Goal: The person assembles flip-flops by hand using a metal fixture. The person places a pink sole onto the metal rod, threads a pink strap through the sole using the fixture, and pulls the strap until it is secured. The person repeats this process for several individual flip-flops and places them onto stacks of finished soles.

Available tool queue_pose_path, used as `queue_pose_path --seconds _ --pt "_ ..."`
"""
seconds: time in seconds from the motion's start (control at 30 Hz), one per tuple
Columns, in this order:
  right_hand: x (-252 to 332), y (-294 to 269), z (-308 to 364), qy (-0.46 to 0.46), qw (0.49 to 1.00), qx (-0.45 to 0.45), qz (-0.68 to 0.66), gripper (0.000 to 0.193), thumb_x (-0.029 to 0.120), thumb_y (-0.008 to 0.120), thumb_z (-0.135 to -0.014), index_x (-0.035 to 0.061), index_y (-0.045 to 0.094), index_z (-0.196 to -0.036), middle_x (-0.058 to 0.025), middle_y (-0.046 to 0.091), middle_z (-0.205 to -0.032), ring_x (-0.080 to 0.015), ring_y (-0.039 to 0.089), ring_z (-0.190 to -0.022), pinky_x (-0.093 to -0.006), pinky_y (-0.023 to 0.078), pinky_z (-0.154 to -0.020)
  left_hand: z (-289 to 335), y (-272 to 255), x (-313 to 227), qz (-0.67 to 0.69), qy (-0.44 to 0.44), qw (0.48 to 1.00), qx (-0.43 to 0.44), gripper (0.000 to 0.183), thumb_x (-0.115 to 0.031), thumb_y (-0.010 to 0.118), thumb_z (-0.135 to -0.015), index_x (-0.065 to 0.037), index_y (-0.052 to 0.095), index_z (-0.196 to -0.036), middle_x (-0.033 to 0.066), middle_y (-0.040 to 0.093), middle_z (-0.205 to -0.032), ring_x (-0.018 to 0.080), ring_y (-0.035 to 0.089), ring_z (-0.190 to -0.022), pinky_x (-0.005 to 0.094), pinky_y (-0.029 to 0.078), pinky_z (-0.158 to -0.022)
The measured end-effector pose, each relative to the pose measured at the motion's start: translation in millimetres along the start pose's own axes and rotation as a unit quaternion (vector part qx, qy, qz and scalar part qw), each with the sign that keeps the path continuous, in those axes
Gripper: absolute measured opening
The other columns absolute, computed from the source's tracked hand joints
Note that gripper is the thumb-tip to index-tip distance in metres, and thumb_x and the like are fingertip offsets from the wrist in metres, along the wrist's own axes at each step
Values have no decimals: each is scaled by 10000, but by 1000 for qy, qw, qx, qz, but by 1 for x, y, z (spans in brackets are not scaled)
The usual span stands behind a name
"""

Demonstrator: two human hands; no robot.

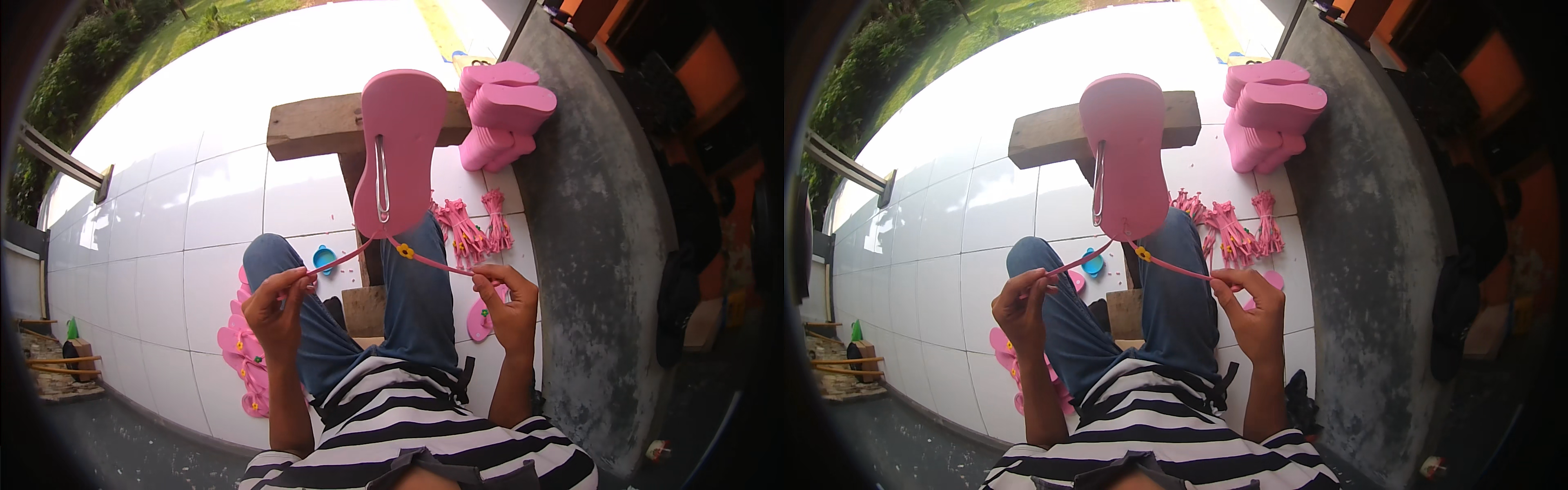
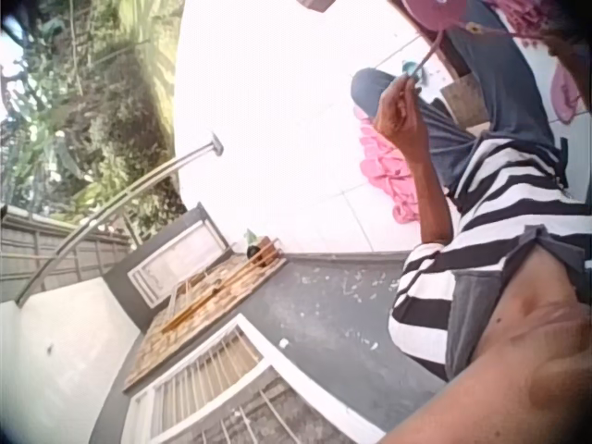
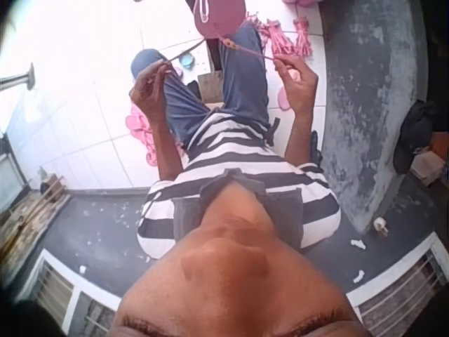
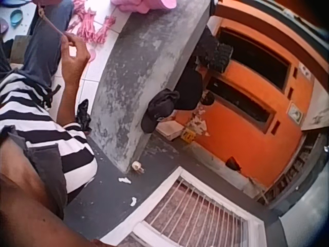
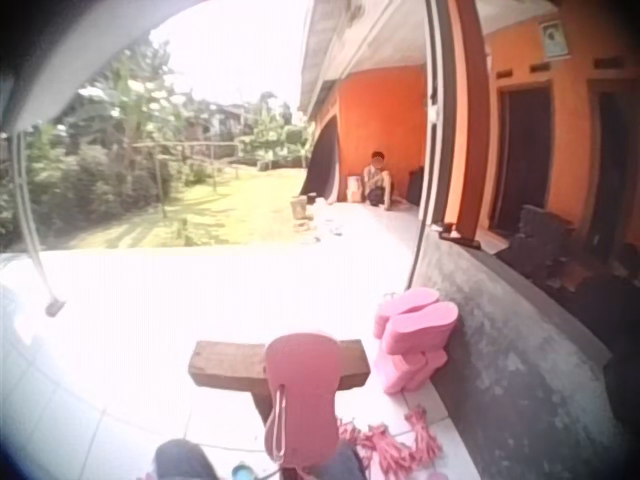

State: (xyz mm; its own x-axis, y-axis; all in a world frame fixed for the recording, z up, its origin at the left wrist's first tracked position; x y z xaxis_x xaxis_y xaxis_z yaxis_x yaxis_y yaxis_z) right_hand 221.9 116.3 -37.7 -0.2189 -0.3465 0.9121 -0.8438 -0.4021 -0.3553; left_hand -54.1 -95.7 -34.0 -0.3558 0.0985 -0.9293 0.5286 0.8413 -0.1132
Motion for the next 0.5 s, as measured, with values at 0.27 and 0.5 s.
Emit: queue_pose_path --seconds 0.27,0.5 --pt "98 81 -30 -206 946 179 -175 263 146 738 -850 46 718 -1093 -103 667 -1097 -235 639 -1013 -341 510 -889 -27 108 -53 167 119 943 263 147 -93 786 -792 5 692 -848 79 643 -860 159 612 -801 298 476 -724" --pt "81 92 -54 -181 904 166 -349 177 47 746 -837 13 706 -1007 -102 693 -1010 -189 663 -976 -328 527 -880 -32 127 -19 319 -78 900 287 171 -147 713 -901 12 650 -903 53 656 -870 133 609 -794 258 470 -737"
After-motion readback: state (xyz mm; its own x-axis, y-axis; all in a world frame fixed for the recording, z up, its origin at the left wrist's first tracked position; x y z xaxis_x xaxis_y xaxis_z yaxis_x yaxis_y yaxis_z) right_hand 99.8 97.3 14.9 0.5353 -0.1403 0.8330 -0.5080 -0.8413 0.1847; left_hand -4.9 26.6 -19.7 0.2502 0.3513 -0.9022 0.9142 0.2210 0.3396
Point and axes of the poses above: each hand's wrist, its own z-axis away from the middle knuckle, its own y-axis out of the palm, x = y × z, the point moved 10 cm from there along -z, towards the middle knuckle
